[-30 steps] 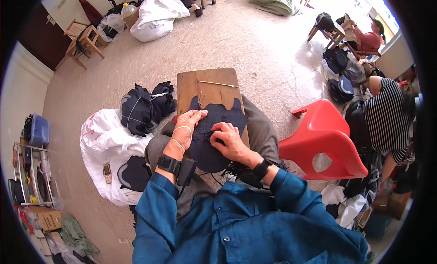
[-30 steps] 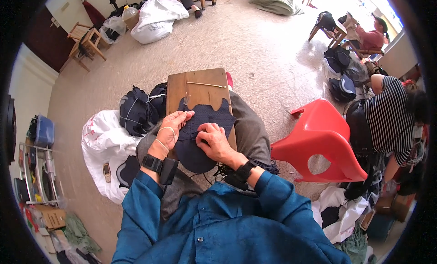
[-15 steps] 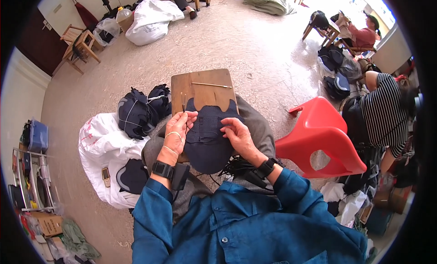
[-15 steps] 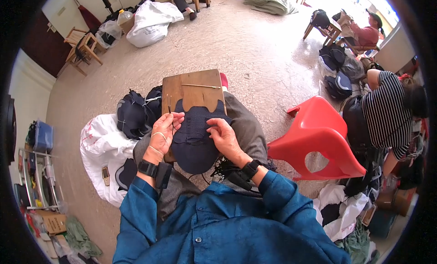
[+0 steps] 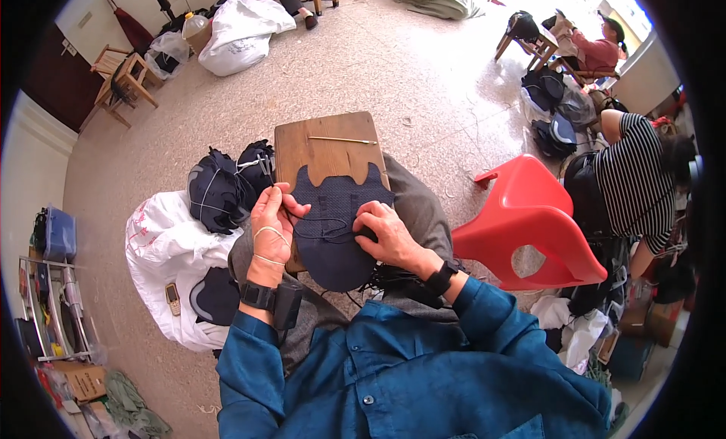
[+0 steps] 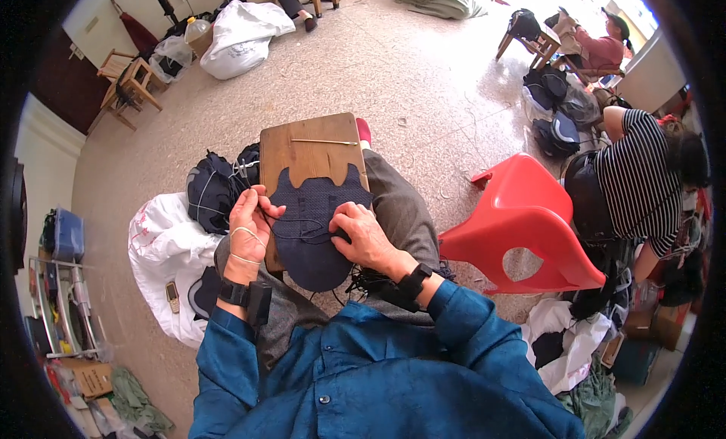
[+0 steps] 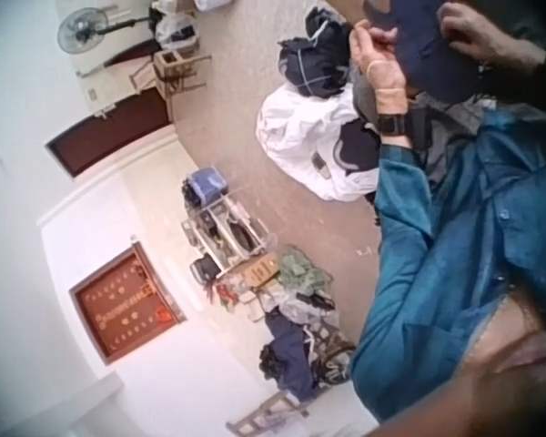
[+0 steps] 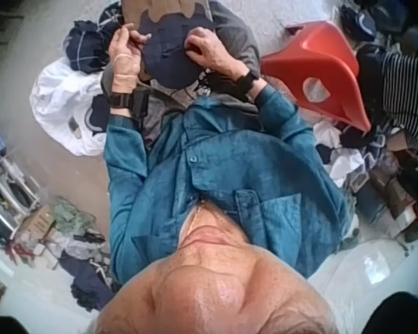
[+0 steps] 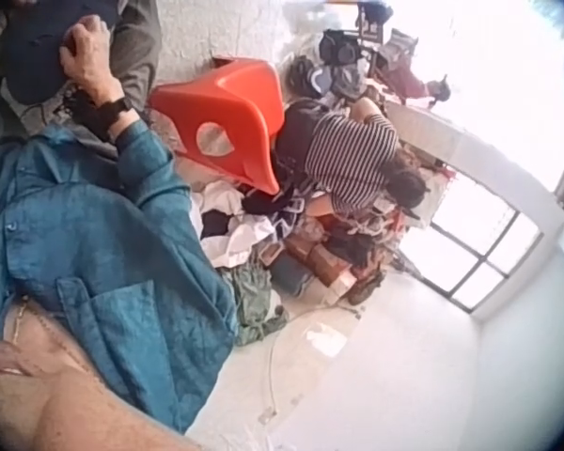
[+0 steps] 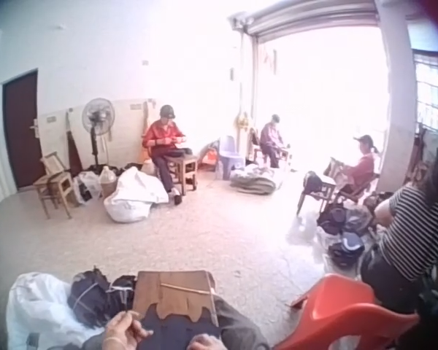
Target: Lacing or stitching a black shoe upper component manually.
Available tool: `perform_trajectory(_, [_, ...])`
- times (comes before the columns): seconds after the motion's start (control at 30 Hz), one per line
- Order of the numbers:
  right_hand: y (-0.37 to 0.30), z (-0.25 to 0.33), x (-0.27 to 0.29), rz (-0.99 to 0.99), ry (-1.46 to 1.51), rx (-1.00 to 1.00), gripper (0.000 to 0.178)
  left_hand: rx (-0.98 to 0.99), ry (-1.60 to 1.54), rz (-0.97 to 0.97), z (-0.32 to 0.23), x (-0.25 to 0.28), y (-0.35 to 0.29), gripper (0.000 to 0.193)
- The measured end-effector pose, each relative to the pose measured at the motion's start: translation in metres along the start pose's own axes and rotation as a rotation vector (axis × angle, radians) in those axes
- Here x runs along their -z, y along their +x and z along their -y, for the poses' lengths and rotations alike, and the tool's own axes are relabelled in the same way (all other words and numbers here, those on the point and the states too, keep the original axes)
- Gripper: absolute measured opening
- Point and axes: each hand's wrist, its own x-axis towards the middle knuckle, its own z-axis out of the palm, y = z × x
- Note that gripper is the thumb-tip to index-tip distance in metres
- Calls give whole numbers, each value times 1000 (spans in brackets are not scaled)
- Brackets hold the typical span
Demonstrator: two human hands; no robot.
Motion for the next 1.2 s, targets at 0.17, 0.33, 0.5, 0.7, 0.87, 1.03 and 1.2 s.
perform_trajectory(0.17, [1,-6,-9,-21,-7,-24,16,-8,-20,7,-9,-2,-5,21])
perform_trajectory(0.33, [6,0,-13,-44,-101,-59,13,-19,-16,6,-28,-23,-19,20])
perform_trajectory(0.5, [12,7,-10,106,-168,-31,12,28,-99,34,-23,-33,-24,20])
perform_trajectory(0.7, [20,12,-8,258,-281,89,9,-71,155,-69,19,-23,-27,19])
perform_trajectory(0.87, [27,4,-12,332,-244,127,6,-101,170,-46,48,15,-27,19])
perform_trajectory(1.03, [30,-5,-25,287,-211,82,12,-36,153,-41,42,12,-25,19])
perform_trajectory(1.2, [27,-2,-29,207,-78,48,21,-8,166,-17,44,15,-24,20])
